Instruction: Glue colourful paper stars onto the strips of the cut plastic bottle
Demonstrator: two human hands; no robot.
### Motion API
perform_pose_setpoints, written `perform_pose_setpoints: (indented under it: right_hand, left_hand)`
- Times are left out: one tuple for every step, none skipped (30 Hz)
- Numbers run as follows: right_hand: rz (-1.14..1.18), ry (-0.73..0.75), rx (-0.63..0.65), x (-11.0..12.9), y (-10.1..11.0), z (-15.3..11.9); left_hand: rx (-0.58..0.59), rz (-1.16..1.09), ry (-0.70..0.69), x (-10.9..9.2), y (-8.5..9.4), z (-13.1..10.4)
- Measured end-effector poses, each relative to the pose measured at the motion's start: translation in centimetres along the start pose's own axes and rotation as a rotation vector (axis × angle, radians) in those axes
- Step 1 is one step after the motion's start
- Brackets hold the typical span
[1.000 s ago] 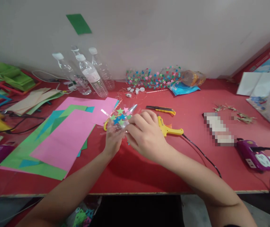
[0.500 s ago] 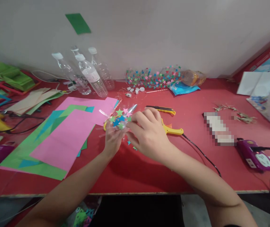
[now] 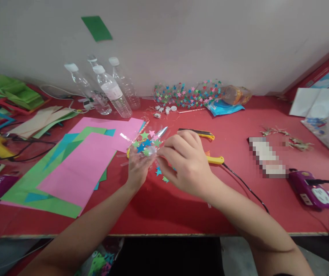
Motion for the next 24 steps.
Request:
perform_pose_setpoints:
  right_hand:
    - [-0.003, 0.005, 0.006, 0.1, -0.1, 0.0]
    - [-0.004, 0.009, 0.012, 0.1, -0.3, 0.0]
    - [-0.006, 0.010, 0.019, 0.1, -0.5, 0.0]
    - [-0.007, 0.010, 0.028, 0.1, -0.7, 0.0]
    - [-0.009, 0.009, 0.041, 0.1, -0.9, -0.1]
    - [-0.010, 0.005, 0.058, 0.0, -1.2, -0.1]
    - [-0.011, -0.002, 0.076, 0.0, -1.4, -0.1]
    - [-0.011, -0.010, 0.094, -0.1, -1.7, -0.1]
    - [-0.010, -0.020, 0.111, -0.2, -1.9, -0.2]
    - [-0.010, -0.031, 0.125, -0.2, -2.1, -0.2]
    - [-0.011, -0.042, 0.136, -0.3, -2.3, -0.2]
    - [-0.012, -0.051, 0.144, -0.3, -2.4, -0.3]
    - [-0.014, -0.058, 0.150, -0.3, -2.5, -0.3]
    - [-0.015, -0.064, 0.155, -0.3, -2.6, -0.3]
    - [-0.015, -0.069, 0.158, -0.3, -2.6, -0.3]
    - [-0.012, -0.074, 0.159, -0.3, -2.7, -0.3]
    - [-0.008, -0.078, 0.160, -0.3, -2.8, -0.3]
    - [-0.001, -0.081, 0.161, -0.3, -2.9, -0.3]
    - [0.011, -0.082, 0.164, -0.3, -3.0, -0.3]
    - [0.024, -0.082, 0.168, -0.4, -3.1, -0.3]
    - [0.035, -0.081, 0.171, -0.4, -3.2, -0.4]
    - [0.041, -0.079, 0.177, -0.4, -3.3, -0.4]
    - [0.044, -0.077, 0.179, -0.4, -3.4, -0.4]
    - [0.042, -0.077, 0.181, -0.4, -3.4, -0.4]
  left_hand:
    - [-0.005, -0.011, 0.010, 0.2, 0.1, 0.0]
    - [-0.013, -0.022, 0.020, 0.3, 0.1, 0.0]
    - [-0.022, -0.034, 0.031, 0.6, 0.2, 0.0]
    - [-0.033, -0.047, 0.041, 0.8, 0.4, 0.1]
    - [-0.043, -0.062, 0.050, 1.0, 0.5, 0.1]
    - [-0.048, -0.077, 0.059, 1.3, 0.6, 0.2]
    - [-0.046, -0.091, 0.069, 1.5, 0.7, 0.3]
    - [-0.041, -0.103, 0.077, 1.7, 0.8, 0.4]
    - [-0.034, -0.113, 0.083, 1.9, 0.9, 0.4]
    - [-0.029, -0.123, 0.087, 2.0, 1.0, 0.5]
    - [-0.026, -0.131, 0.086, 2.1, 1.1, 0.6]
    - [-0.025, -0.138, 0.083, 2.1, 1.1, 0.6]
    - [-0.026, -0.144, 0.078, 2.1, 1.1, 0.6]
    - [-0.024, -0.148, 0.075, 2.1, 1.1, 0.6]
    - [-0.021, -0.152, 0.074, 2.2, 1.1, 0.6]
    - [-0.019, -0.155, 0.074, 2.2, 1.1, 0.6]
    - [-0.017, -0.158, 0.077, 2.2, 1.1, 0.6]
    - [-0.015, -0.160, 0.081, 2.3, 1.1, 0.6]
    - [-0.014, -0.162, 0.084, 2.3, 1.1, 0.6]
    - [-0.012, -0.163, 0.088, 2.4, 1.0, 0.6]
    - [-0.011, -0.164, 0.091, 2.4, 1.0, 0.6]
    - [-0.009, -0.165, 0.094, 2.4, 0.9, 0.5]
    - [-0.007, -0.164, 0.096, 2.3, 0.7, 0.5]
    - [-0.004, -0.160, 0.090, 2.2, 0.5, 0.4]
Point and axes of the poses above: each hand's wrist, its own z-axis towards the middle knuckle, its own y-axis out of the back of the hand, x = y × z, the point moved 6 cm from there along z, towards the middle knuckle, and after that the axes turned 12 degrees about x, right-handed, at the moved point
